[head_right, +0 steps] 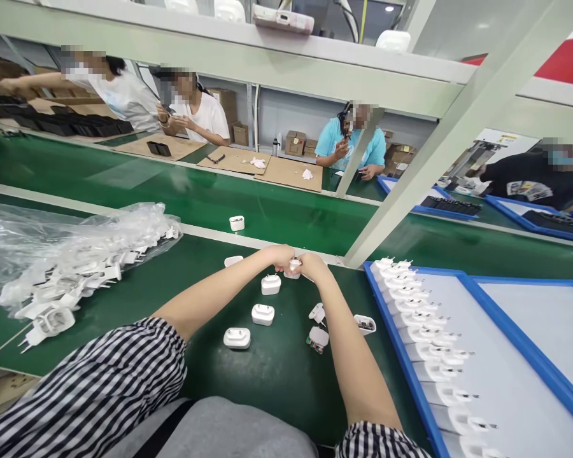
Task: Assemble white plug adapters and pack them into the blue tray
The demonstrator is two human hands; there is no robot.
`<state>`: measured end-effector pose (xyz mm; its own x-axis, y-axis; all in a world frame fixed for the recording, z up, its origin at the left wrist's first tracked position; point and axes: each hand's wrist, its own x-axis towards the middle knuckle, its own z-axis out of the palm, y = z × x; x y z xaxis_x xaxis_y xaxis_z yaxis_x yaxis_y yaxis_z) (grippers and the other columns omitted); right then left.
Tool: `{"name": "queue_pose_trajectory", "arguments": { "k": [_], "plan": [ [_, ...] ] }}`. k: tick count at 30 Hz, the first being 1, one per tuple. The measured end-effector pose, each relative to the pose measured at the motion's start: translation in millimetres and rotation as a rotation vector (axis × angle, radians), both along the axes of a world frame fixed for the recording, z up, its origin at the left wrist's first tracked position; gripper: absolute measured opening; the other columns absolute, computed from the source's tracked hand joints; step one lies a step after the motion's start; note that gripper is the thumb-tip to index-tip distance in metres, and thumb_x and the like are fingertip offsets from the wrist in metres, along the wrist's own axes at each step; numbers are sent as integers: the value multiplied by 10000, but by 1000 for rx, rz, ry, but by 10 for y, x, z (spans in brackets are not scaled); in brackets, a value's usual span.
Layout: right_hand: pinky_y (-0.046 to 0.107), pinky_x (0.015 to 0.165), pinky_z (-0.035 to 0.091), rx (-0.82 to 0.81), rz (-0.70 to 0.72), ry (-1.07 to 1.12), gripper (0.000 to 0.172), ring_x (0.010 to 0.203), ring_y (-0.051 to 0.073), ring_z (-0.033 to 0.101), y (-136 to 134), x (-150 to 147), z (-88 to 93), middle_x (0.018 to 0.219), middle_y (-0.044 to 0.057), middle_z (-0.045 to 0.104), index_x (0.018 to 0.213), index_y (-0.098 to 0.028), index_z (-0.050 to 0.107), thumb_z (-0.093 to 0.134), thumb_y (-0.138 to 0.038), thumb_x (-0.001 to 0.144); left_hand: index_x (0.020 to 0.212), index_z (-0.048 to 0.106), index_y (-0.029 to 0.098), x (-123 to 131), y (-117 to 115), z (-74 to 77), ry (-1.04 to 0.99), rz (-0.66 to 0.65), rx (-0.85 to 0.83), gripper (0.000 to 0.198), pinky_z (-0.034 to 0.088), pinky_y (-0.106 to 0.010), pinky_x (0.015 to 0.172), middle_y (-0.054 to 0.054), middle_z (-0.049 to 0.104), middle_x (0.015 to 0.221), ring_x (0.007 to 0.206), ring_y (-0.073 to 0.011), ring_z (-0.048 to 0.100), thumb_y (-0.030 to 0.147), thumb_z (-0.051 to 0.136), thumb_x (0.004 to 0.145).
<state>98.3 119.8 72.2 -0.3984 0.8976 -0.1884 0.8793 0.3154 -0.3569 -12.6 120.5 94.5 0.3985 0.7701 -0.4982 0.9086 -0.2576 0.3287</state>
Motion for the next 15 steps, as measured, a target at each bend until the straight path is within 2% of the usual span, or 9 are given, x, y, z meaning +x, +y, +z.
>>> {"name": "queue_pose_trajectory", "arguments": {
  "k": [3,5,7,9,11,12,14,15],
  "plan": [
    [238,579,368,-31,-25,84,107,623,164,538,-18,27,-10,601,16,604,630,-165,619,595,-170,526,659,609,93,20,-36,71,18,30,7,144,442,-242,575,-85,630,617,584,-173,581,173,613,540],
    [251,618,378,-41,-51,167,138,666,172,542,-57,58,-43,649,16,614,662,-168,619,595,-177,526,749,606,93,-84,-131,158,35,51,28,204,438,-250,607,-91,636,658,635,-187,586,154,592,555],
    [265,665,386,-50,-80,279,189,740,180,542,-110,81,-111,753,25,621,742,-168,613,571,-204,561,864,581,96,-311,-332,235,60,67,63,298,428,-264,658,-104,637,744,724,-206,581,123,563,567],
    [270,708,389,-70,-110,418,258,825,173,532,-162,77,-209,888,40,603,870,-163,581,499,-231,635,989,524,126,-615,-658,239,61,84,96,411,405,-269,726,-102,614,883,842,-213,550,130,544,578],
    [265,747,385,-104,-136,566,326,904,156,507,-204,37,-311,1006,54,560,997,-156,516,409,-232,698,1119,415,163,-901,-1069,126,-6,123,78,573,381,-263,778,-89,551,1031,944,-211,501,232,568,571],
    [263,764,380,-128,-147,634,351,934,148,493,-220,6,-351,1046,60,539,1039,-151,483,378,-227,714,1183,325,147,-1005,-1278,27,-52,159,37,721,374,-279,797,-110,497,1104,990,-229,467,304,598,535],
    [257,792,368,-190,-162,756,375,963,138,478,-246,-66,-398,1084,66,516,1074,-148,453,365,-214,715,1252,142,106,-1101,-1633,-221,-150,215,31,982,280,-296,901,-157,271,1270,1148,-246,276,388,637,452],
    [253,800,363,-228,-163,809,375,960,135,481,-259,-102,-402,1082,64,519,1066,-149,460,378,-208,705,1260,78,88,-1092,-1757,-350,-219,240,50,1043,232,-300,934,-163,163,1306,1186,-241,185,413,636,441]
  ]
}}
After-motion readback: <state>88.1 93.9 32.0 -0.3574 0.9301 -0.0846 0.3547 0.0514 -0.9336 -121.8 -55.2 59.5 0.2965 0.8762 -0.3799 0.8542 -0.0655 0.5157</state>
